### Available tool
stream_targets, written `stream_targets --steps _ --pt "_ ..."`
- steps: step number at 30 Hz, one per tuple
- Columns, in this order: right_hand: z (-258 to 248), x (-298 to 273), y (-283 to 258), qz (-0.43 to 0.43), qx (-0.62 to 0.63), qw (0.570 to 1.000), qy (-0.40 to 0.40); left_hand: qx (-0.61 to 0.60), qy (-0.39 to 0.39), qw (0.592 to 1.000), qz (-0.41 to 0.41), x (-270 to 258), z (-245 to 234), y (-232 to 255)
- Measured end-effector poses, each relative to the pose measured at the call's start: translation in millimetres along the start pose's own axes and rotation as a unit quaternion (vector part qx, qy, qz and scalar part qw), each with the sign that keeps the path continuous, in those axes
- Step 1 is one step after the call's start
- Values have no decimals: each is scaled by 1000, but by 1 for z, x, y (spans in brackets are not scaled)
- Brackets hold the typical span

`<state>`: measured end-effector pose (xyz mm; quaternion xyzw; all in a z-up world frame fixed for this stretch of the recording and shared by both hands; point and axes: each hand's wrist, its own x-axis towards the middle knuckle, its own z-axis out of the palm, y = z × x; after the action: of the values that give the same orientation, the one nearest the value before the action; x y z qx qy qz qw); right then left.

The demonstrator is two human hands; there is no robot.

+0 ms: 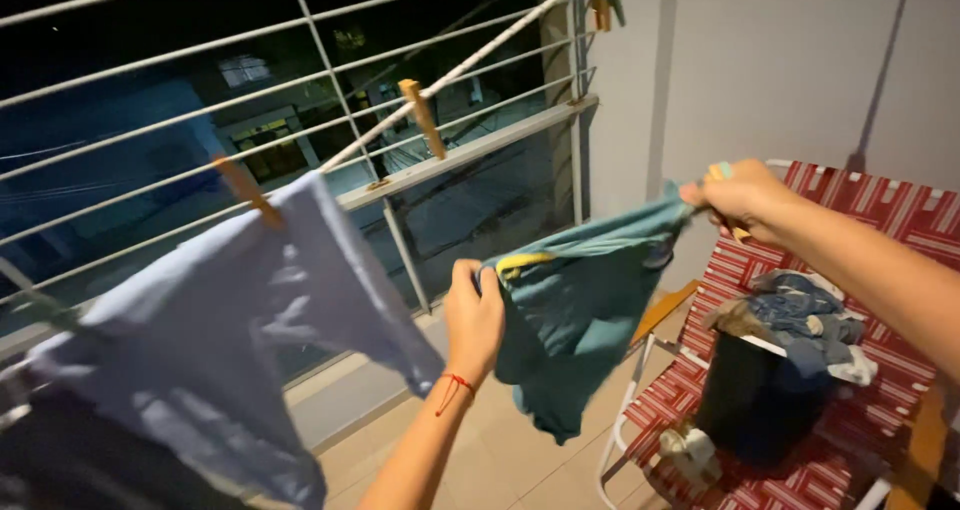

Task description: The person takes wet clothes from a pile on a folding chair and hangs them on a clothesline using clothespins. They handle several items including a green shirt, striped pants, a white cloth, and a gray top, securing each with clips.

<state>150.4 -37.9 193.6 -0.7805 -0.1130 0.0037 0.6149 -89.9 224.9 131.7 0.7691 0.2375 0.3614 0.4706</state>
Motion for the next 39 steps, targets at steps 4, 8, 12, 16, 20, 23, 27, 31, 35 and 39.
stream_targets --steps 4,8,12,16,20,23,27,31,35,39 --pt "3 10 26 82 -15 996 -4 297 58 927 221 -2 -54 37" --pt "-1 86 77 142 -37 989 25 521 179 728 408 -1 -86 38" --pt "11 32 19 105 11 993 56 404 7 880 249 -6 -101 41" --pt "38 -29 -68 51 138 989 -12 196 -48 978 55 1 -113 46" --pt "71 -99 -140 18 173 980 -92 51 -116 988 84 -1 -98 67" --pt "101 -150 -168 -49 163 972 -164 28 -190 968 159 -24 -78 89" --pt "115 -175 -188 -136 67 950 -272 53 -182 978 87 -11 -39 79" --pt "150 -98 -163 -257 -186 942 -107 -129 -127 976 -121 -15 -51 105" --pt "191 -49 -145 -169 -35 979 -112 -222 -87 953 -185 -42 -88 160" --pt "233 -22 -146 -182 116 960 -176 -297 -59 927 -222 -36 -107 152"
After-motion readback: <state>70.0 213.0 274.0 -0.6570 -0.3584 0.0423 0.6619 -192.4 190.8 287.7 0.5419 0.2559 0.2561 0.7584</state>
